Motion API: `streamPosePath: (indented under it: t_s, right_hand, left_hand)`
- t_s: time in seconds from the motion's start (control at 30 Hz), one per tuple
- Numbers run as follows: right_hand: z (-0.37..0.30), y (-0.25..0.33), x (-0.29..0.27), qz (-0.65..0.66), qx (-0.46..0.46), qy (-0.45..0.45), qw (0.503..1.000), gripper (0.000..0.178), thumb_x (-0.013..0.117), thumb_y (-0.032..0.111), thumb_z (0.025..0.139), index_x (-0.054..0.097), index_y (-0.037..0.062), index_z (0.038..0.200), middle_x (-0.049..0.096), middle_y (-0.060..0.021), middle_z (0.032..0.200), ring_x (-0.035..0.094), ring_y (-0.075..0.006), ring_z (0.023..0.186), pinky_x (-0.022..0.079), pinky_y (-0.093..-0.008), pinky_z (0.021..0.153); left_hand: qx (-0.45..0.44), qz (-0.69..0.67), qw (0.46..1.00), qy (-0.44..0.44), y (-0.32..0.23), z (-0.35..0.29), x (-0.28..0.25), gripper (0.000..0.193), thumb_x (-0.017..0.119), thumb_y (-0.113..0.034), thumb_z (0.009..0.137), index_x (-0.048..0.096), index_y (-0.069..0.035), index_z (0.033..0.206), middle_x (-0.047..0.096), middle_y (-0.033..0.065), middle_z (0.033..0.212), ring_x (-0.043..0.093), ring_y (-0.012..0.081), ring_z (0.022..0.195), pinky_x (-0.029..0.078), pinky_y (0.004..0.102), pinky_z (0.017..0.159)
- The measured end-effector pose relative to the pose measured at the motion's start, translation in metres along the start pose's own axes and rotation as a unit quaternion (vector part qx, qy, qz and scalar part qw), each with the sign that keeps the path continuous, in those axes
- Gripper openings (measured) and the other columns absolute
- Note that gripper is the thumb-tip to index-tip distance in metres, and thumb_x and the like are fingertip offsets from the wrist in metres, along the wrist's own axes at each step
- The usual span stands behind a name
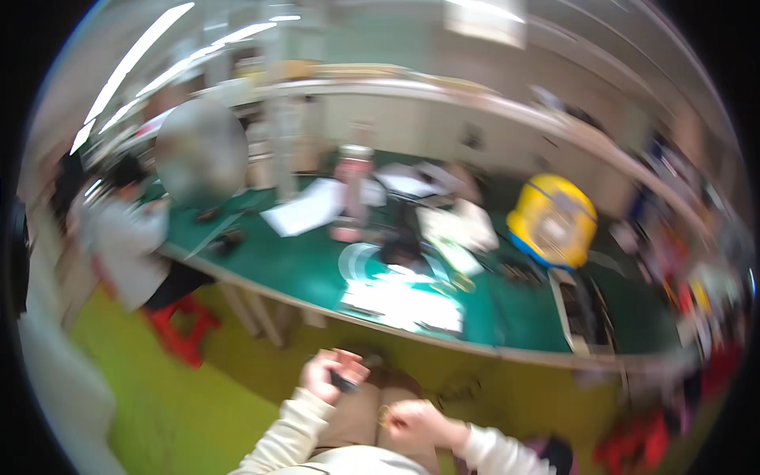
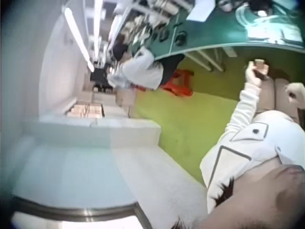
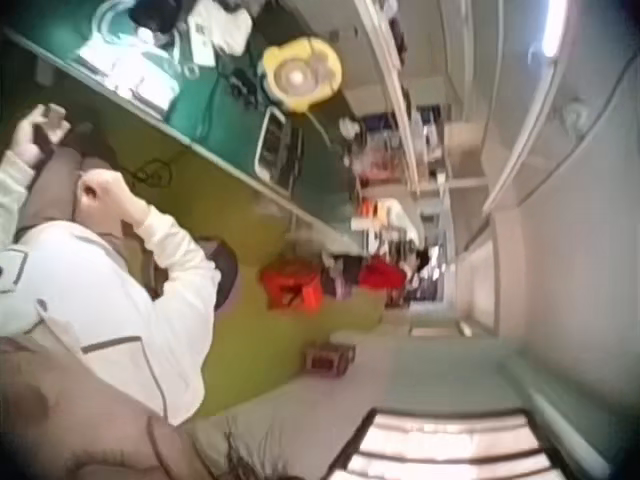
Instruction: Assembling small electronic components at a factory workbench.
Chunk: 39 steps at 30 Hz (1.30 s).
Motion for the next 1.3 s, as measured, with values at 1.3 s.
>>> streamPosePath:
  t_s: [1.3]
  right_hand:
    - [-0.016,-0.089,0.045,0.595,0.423,-0.078,0.679,0.026,0.045,0.02,0.083,0.056,0.0006,0.096,0.055,-0.0034,0.085,0.052,-0.0111,0.075,0.042,-0.0214,0.065]
  left_hand:
    - [-0.273,0.478,0.828,0.106,0.109,-0.014,-0.008,0.011,0.047,-0.004,0.081,0.045,-0.001,0.091,0.05,0.0035,0.078,0.05,0.0119,0.068,0.041,0.0249,0.066]
Point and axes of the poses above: each hand's wrist, its own z-axis towards the middle knuckle, its own x-axis out of the palm, y = z × x, the point moved 3 cm from there along z, towards the middle knuckle
